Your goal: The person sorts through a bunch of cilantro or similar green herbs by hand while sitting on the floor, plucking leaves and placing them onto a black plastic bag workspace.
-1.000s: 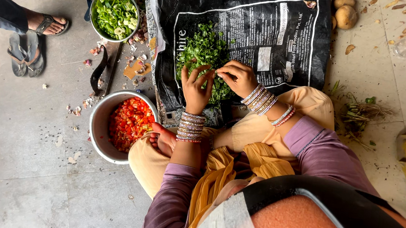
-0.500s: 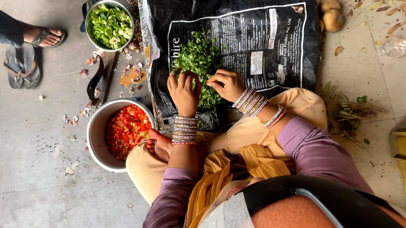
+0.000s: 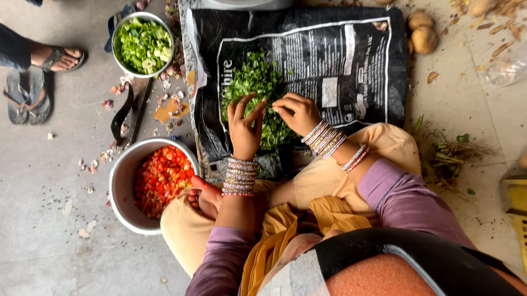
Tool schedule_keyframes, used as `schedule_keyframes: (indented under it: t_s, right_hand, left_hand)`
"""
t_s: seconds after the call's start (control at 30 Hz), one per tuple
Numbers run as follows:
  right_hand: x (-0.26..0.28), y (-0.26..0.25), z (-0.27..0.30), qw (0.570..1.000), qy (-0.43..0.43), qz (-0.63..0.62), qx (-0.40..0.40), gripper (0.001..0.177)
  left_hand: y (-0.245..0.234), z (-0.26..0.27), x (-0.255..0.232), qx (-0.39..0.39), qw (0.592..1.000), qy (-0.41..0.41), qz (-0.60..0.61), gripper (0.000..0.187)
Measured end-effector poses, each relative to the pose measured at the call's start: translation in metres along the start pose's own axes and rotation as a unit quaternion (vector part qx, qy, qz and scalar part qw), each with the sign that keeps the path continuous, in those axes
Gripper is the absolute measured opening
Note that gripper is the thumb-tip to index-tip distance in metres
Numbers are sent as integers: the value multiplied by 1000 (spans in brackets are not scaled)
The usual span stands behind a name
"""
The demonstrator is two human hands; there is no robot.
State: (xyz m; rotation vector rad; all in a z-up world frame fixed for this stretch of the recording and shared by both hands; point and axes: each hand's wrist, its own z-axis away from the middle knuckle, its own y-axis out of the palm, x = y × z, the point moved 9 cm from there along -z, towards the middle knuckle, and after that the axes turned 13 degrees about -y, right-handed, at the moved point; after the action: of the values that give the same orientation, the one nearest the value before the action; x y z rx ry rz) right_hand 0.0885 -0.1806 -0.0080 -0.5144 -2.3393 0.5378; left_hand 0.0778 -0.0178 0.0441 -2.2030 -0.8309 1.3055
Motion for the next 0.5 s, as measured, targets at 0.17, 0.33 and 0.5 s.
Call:
schedule_keyframes:
  t_s: [0.17,0.33,0.5]
  right_hand:
    - [8,-5,-1,999,-19,-22,-19,7]
    - [9,-3,0,999,-15,-36,-14,8]
    - [17,1,-3,997,-18,-72,-4,8]
  left_hand:
    - [-16,-1,-21,2,999,35,2,24]
    - [-14,-4,-26,-4,999,47,16,12]
    - [-23,2,-29,-34,997,69,2,12]
